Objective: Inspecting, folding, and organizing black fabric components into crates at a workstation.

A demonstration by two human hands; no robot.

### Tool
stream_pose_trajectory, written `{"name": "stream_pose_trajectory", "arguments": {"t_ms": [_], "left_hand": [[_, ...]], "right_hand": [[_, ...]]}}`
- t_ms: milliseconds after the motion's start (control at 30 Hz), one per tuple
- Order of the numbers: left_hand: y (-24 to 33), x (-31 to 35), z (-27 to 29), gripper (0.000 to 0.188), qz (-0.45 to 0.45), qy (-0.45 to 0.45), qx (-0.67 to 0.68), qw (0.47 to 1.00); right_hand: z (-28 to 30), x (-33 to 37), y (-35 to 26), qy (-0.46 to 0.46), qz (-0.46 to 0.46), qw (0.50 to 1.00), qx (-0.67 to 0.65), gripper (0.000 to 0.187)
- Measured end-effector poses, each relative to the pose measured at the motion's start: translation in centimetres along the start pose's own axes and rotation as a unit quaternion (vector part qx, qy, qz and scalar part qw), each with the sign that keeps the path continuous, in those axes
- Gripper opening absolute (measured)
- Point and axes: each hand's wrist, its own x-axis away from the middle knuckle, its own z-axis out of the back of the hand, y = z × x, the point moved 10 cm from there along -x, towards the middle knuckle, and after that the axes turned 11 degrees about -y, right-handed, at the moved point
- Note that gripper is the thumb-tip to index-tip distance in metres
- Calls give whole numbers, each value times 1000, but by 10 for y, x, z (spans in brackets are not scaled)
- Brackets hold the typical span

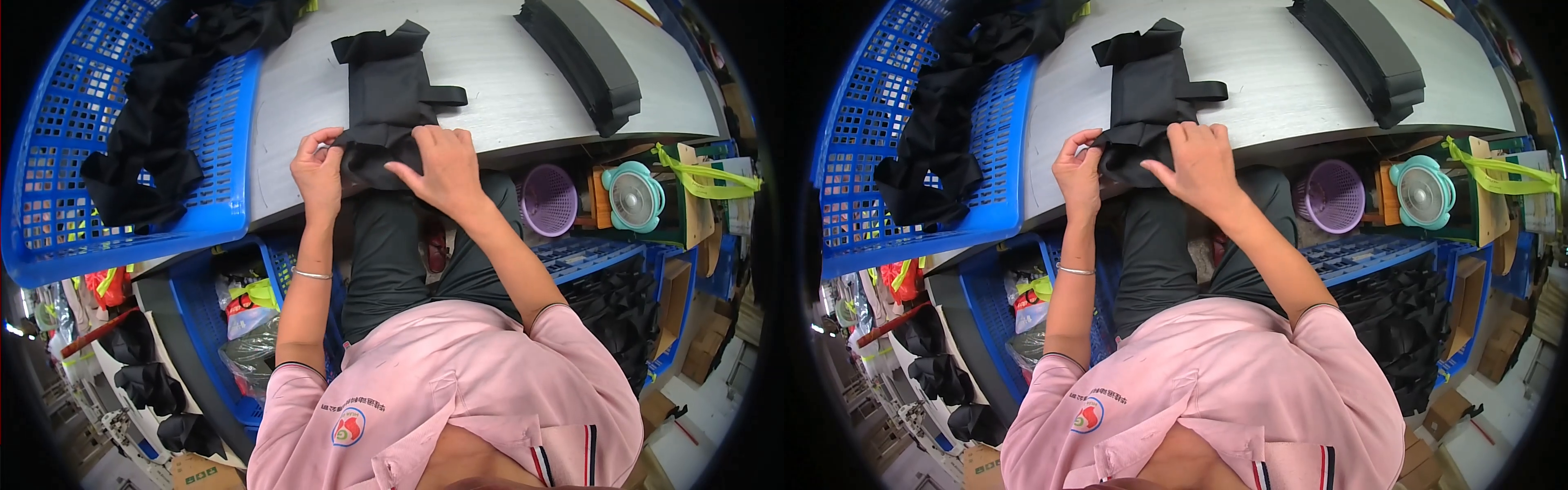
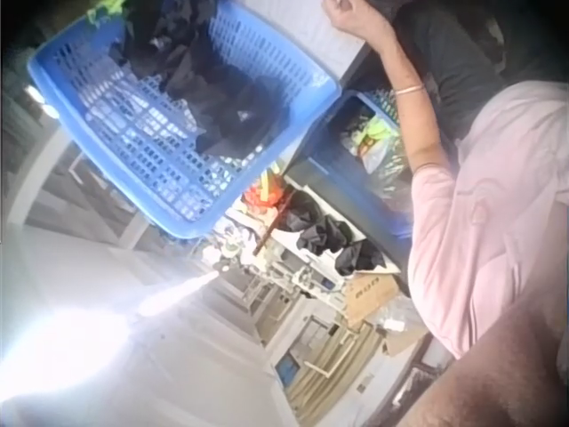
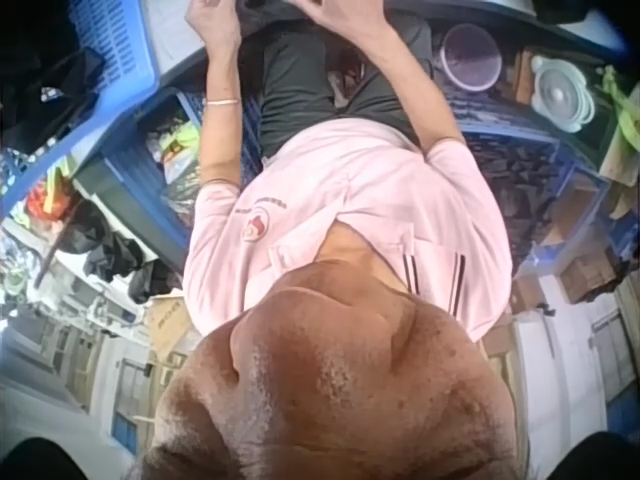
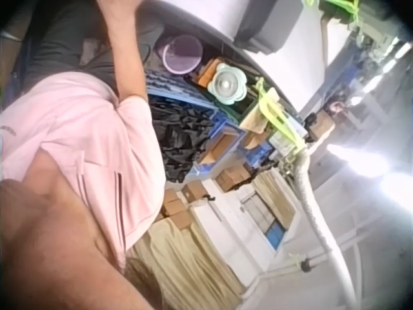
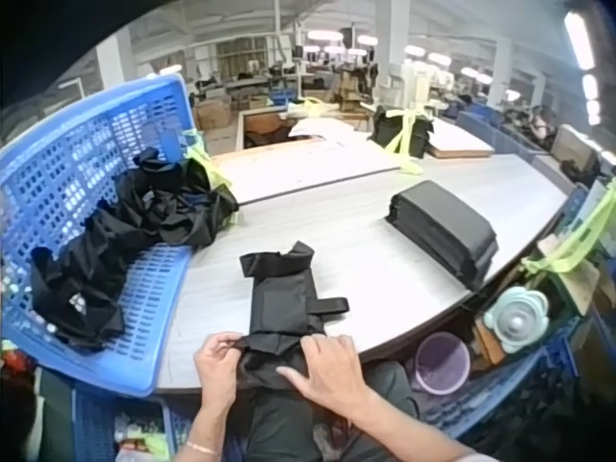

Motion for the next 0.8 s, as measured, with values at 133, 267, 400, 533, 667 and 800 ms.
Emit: {"name": "stream_pose_trajectory", "arguments": {"t_ms": [133, 267, 400, 533, 667, 800], "left_hand": [[1, 4, -9, 26, -25, 16, 0, 1000], [22, 2, -13, 25, -61, 10, -62, 996], [35, 2, -7, 24, -60, 52, -82, 993], [48, 1, -31, 27, -99, 9, -125, 987], [61, 1, -49, 29, -132, -13, -167, 977], [72, -4, -50, 29, -149, -15, -195, 969]], "right_hand": [[-27, -4, -17, -77, -21, 980, 185, 20], [14, -1, 2, 105, -9, 994, -20, 7], [39, 13, 70, 189, -154, 936, -253, 20], [55, 9, 39, 183, -66, 978, -71, 38], [49, 1, 16, 157, -12, 986, 48, 33], [51, -9, 17, 163, 55, 977, 128, 30]]}}
